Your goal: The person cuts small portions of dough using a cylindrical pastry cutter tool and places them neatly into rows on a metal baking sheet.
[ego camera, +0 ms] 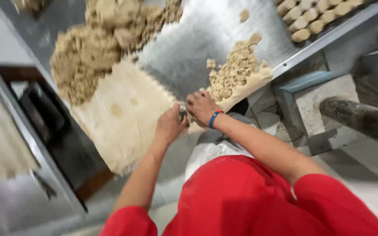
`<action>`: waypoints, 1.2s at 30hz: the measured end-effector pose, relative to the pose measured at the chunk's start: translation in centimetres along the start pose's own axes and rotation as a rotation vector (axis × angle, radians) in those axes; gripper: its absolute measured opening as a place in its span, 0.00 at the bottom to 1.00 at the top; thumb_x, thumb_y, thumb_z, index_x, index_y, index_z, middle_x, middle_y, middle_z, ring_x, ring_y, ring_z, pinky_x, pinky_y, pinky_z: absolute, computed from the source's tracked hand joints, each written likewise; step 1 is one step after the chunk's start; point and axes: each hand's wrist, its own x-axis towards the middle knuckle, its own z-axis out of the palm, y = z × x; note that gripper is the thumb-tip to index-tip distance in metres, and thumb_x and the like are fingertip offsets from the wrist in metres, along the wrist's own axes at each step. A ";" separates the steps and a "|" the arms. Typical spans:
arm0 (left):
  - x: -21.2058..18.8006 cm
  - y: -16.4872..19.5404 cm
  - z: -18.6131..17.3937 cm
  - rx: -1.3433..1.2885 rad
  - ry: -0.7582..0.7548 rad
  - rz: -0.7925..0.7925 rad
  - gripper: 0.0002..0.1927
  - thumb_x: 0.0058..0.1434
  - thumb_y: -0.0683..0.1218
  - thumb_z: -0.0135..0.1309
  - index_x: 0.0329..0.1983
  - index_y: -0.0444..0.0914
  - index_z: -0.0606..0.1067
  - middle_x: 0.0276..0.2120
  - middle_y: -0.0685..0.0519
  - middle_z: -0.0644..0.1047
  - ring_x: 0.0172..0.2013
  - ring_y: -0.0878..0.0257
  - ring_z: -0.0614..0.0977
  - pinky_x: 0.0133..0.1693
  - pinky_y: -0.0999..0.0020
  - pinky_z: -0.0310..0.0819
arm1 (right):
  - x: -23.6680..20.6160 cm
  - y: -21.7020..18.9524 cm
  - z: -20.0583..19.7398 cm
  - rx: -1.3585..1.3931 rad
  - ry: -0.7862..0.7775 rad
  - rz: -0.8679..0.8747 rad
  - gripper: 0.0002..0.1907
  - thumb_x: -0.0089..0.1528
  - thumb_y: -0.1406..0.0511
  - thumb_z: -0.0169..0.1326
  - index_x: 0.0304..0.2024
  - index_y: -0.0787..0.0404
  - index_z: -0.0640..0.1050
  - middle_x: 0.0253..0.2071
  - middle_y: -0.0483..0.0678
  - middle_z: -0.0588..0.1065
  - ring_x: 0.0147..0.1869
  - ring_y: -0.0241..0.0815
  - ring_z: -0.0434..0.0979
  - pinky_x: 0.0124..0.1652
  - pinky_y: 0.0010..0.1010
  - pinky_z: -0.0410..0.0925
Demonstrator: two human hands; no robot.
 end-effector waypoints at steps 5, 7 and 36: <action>-1.7 -1.0 0.9 -0.108 0.198 0.414 0.15 0.52 0.42 0.59 0.42 0.40 0.71 0.35 0.39 0.78 0.38 0.40 0.80 0.40 0.50 0.75 | -1.7 1.0 -1.9 0.066 -0.046 -0.116 0.09 0.55 0.62 0.57 0.39 0.49 0.80 0.50 0.47 0.74 0.60 0.50 0.70 0.59 0.47 0.60; -1.9 -1.5 1.3 -0.228 0.304 0.383 0.14 0.52 0.41 0.59 0.42 0.40 0.72 0.34 0.41 0.77 0.36 0.44 0.79 0.39 0.54 0.75 | -2.6 0.8 -2.6 0.244 0.193 -0.099 0.18 0.52 0.68 0.56 0.46 0.55 0.78 0.52 0.49 0.75 0.59 0.54 0.73 0.58 0.46 0.65; 6.6 15.3 -12.3 -1.102 0.617 -0.113 0.24 0.72 0.47 0.51 0.68 0.37 0.61 0.48 0.47 0.78 0.38 0.67 0.76 0.36 0.75 0.72 | 2.4 26.4 -24.5 1.165 0.301 -0.089 0.08 0.63 0.71 0.61 0.45 0.62 0.82 0.47 0.50 0.79 0.52 0.44 0.80 0.53 0.32 0.76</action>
